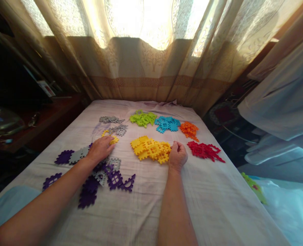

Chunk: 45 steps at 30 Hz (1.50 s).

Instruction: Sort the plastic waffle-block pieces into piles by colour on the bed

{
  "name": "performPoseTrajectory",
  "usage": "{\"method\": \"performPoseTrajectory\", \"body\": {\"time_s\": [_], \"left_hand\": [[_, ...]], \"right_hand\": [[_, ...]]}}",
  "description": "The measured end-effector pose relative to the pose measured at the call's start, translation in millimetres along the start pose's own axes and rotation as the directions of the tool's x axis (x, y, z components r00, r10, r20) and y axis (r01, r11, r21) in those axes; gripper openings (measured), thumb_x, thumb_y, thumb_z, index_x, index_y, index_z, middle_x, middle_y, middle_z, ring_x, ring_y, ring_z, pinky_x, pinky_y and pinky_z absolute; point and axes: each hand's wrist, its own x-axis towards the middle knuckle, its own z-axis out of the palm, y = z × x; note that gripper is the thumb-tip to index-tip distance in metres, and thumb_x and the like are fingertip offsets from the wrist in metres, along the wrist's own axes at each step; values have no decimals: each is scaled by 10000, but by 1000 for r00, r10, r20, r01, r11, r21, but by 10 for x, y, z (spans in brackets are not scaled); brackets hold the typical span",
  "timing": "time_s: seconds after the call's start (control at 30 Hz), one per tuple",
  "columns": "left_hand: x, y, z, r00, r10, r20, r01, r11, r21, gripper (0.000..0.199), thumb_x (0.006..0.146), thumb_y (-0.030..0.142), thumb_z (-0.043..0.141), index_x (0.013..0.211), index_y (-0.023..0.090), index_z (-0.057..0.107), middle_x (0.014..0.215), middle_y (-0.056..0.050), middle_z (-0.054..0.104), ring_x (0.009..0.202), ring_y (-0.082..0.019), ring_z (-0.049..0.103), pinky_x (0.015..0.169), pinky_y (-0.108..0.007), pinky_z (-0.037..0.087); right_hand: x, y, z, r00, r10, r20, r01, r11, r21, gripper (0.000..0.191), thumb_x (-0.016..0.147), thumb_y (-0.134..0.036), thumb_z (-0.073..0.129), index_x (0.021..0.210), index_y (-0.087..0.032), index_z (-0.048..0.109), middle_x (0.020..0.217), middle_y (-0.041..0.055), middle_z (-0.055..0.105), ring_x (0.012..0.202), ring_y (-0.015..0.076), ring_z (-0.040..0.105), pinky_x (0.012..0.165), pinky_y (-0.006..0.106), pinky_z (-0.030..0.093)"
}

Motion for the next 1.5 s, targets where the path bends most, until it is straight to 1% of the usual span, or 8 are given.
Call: {"method": "performPoseTrajectory", "body": {"time_s": [0.13, 0.33, 0.6, 0.8, 1.0, 1.1, 1.27, 1.5], "left_hand": [[117, -22, -86, 997, -63, 33, 58, 990, 126, 335, 864, 397, 536, 1103, 186, 640, 1196, -129, 646, 1148, -307, 565, 974, -432, 430], [85, 61, -130, 997, -57, 53, 44, 974, 223, 374, 895, 441, 483, 1106, 169, 630, 1166, -140, 658, 1142, -329, 555, 958, -458, 404], [135, 201, -150, 987, -123, 105, 104, 980, 168, 419, 892, 355, 473, 1272, 210, 571, 1225, -117, 650, 1160, -284, 576, 965, -415, 426], [178, 260, -106, 978, -164, 128, 145, 979, 145, 378, 886, 362, 488, 1201, 196, 616, 1237, -137, 631, 1157, -304, 580, 949, -423, 461], [135, 285, -97, 981, -155, 120, 144, 985, 93, 427, 881, 361, 529, 1276, 206, 575, 1276, -114, 632, 1184, -287, 579, 1005, -413, 445], [136, 402, -104, 991, -99, 87, 99, 995, 6, 477, 889, 378, 536, 1332, 202, 539, 1328, -99, 610, 1230, -253, 554, 1053, -372, 418], [195, 760, -119, 999, 43, -32, -48, 977, -210, 470, 868, 366, 587, 1312, 215, 557, 1301, -88, 628, 1195, -243, 577, 1055, -375, 424], [229, 1131, -53, 993, 113, -12, -112, 950, -293, 478, 868, 393, 615, 1297, 187, 568, 1312, -113, 618, 1197, -242, 582, 1061, -365, 421]], "right_hand": [[9, 20, 5, 1000, 10, -5, -10, 1000, 0, 369, 732, -526, 498, 680, -193, 648, 535, 39, 626, 581, 199, 566, 626, 310, 446], [21, 55, 16, 999, 41, 15, -41, 999, 3, 395, 744, -536, 503, 712, -179, 667, 546, 35, 631, 534, 187, 550, 586, 303, 439], [13, 42, 10, 1000, 26, 12, -26, 1000, 8, 369, 742, -520, 501, 706, -187, 657, 551, 35, 629, 561, 194, 564, 601, 300, 446], [11, 25, 5, 1000, 20, 9, -20, 1000, 4, 375, 730, -519, 487, 699, -187, 658, 544, 38, 628, 560, 194, 565, 614, 307, 449], [11, 13, 2, 1000, 2, 3, -2, 1000, -25, 376, 760, -525, 479, 676, -199, 646, 541, 36, 634, 585, 197, 575, 642, 308, 455], [8, 2, -2, 1000, 6, 7, -6, 1000, -15, 360, 757, -512, 493, 683, -195, 647, 546, 36, 634, 591, 202, 578, 650, 310, 456], [1, 5, -3, 999, 29, 23, -29, 1000, -4, 370, 758, -508, 498, 705, -184, 670, 550, 37, 633, 585, 199, 574, 636, 311, 454], [18, 36, 3, 998, 46, 34, -46, 999, 2, 367, 753, -513, 500, 703, -185, 658, 564, 39, 634, 570, 193, 564, 615, 303, 445]]}}
